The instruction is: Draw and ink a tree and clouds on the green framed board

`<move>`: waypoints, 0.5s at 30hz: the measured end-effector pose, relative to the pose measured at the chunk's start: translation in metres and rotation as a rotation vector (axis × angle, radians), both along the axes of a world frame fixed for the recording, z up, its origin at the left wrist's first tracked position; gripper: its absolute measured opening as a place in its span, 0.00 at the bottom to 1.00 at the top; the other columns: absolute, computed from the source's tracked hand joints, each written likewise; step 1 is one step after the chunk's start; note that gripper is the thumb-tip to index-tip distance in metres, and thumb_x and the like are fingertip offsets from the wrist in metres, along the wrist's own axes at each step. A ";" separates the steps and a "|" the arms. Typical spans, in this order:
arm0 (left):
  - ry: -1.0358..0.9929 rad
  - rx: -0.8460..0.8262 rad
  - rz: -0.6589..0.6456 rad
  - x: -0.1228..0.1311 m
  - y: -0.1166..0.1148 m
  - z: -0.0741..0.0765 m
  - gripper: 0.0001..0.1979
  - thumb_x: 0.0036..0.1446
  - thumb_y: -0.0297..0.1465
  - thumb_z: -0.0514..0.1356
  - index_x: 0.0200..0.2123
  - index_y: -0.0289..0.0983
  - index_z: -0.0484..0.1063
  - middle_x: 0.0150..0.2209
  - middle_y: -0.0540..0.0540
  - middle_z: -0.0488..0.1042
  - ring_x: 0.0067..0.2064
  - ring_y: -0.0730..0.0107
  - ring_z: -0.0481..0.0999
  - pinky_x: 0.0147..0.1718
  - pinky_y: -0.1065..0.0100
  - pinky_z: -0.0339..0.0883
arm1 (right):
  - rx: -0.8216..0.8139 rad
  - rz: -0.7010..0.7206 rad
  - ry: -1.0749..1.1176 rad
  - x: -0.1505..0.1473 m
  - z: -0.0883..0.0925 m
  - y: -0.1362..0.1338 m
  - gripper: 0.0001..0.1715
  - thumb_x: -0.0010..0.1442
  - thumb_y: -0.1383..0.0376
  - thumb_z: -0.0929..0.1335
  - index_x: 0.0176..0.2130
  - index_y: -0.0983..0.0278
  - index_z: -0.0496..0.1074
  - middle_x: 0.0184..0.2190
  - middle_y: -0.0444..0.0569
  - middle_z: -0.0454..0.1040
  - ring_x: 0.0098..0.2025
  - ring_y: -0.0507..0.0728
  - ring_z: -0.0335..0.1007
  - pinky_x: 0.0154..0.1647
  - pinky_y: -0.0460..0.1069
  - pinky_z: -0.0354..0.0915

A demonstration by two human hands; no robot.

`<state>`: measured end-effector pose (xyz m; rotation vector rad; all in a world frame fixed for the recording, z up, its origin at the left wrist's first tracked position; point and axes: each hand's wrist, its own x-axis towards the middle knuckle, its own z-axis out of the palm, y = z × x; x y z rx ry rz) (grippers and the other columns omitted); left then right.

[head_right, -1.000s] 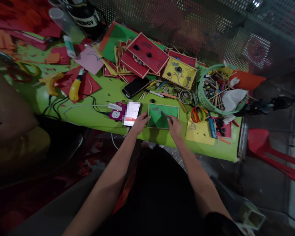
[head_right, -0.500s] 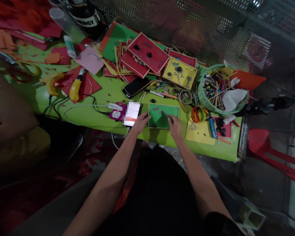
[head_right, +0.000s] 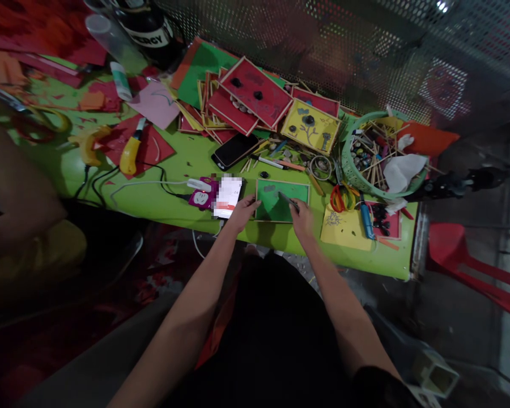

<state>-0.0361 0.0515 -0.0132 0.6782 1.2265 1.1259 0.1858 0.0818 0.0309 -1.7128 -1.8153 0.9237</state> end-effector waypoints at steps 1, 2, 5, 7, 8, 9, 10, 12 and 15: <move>-0.002 0.001 0.000 0.000 0.000 -0.001 0.25 0.53 0.43 0.68 0.50 0.35 0.79 0.46 0.43 0.83 0.50 0.54 0.78 0.54 0.55 0.69 | 0.001 0.002 0.001 -0.001 -0.001 0.000 0.15 0.66 0.60 0.66 0.49 0.60 0.77 0.48 0.53 0.82 0.49 0.62 0.78 0.52 0.56 0.71; -0.004 0.003 0.000 0.000 0.000 -0.001 0.26 0.52 0.44 0.68 0.50 0.35 0.79 0.46 0.43 0.83 0.50 0.54 0.78 0.54 0.55 0.69 | 0.003 0.003 0.001 -0.001 -0.001 0.000 0.15 0.66 0.60 0.66 0.49 0.59 0.77 0.49 0.52 0.82 0.50 0.62 0.78 0.52 0.56 0.71; -0.011 0.006 0.002 0.000 0.000 -0.003 0.26 0.52 0.45 0.69 0.51 0.36 0.79 0.46 0.43 0.83 0.50 0.54 0.79 0.54 0.54 0.69 | 0.003 0.003 -0.001 -0.002 -0.002 0.000 0.15 0.67 0.60 0.65 0.49 0.58 0.77 0.49 0.51 0.81 0.50 0.61 0.77 0.53 0.55 0.71; -0.012 0.006 0.003 0.000 0.000 -0.004 0.26 0.52 0.44 0.69 0.51 0.36 0.79 0.46 0.42 0.82 0.50 0.54 0.78 0.54 0.54 0.69 | 0.001 0.001 -0.007 -0.001 -0.002 -0.001 0.15 0.66 0.60 0.65 0.49 0.59 0.77 0.49 0.51 0.81 0.50 0.61 0.77 0.52 0.55 0.71; -0.011 0.006 0.002 0.000 0.000 -0.004 0.26 0.52 0.44 0.69 0.51 0.36 0.78 0.46 0.42 0.82 0.51 0.53 0.78 0.54 0.54 0.69 | -0.001 -0.001 -0.011 -0.001 -0.002 -0.001 0.15 0.66 0.60 0.65 0.49 0.59 0.77 0.48 0.52 0.82 0.49 0.61 0.78 0.52 0.55 0.71; -0.011 0.005 0.002 0.000 0.000 -0.005 0.26 0.53 0.44 0.68 0.51 0.36 0.78 0.46 0.42 0.82 0.51 0.53 0.78 0.54 0.54 0.69 | -0.002 -0.002 -0.015 0.000 -0.002 -0.002 0.16 0.66 0.60 0.65 0.49 0.59 0.77 0.48 0.52 0.82 0.49 0.61 0.78 0.52 0.55 0.71; -0.010 0.005 0.001 0.000 0.000 -0.005 0.26 0.53 0.44 0.68 0.51 0.36 0.78 0.46 0.42 0.82 0.52 0.52 0.78 0.54 0.54 0.69 | -0.004 -0.002 -0.018 0.000 -0.001 -0.002 0.16 0.66 0.59 0.65 0.49 0.60 0.77 0.48 0.52 0.82 0.49 0.61 0.78 0.52 0.55 0.71; -0.007 0.004 0.001 0.000 0.000 -0.005 0.26 0.53 0.44 0.68 0.51 0.36 0.78 0.47 0.42 0.82 0.52 0.52 0.78 0.54 0.54 0.69 | -0.007 -0.001 -0.021 0.001 -0.001 -0.002 0.16 0.67 0.59 0.65 0.50 0.59 0.77 0.48 0.52 0.82 0.49 0.61 0.78 0.51 0.55 0.71; -0.001 0.002 0.001 0.000 0.000 -0.005 0.26 0.53 0.45 0.69 0.50 0.36 0.78 0.46 0.42 0.82 0.53 0.52 0.77 0.55 0.54 0.69 | -0.010 -0.004 -0.025 0.001 0.000 -0.001 0.16 0.67 0.59 0.65 0.50 0.60 0.77 0.49 0.52 0.82 0.49 0.61 0.78 0.51 0.55 0.71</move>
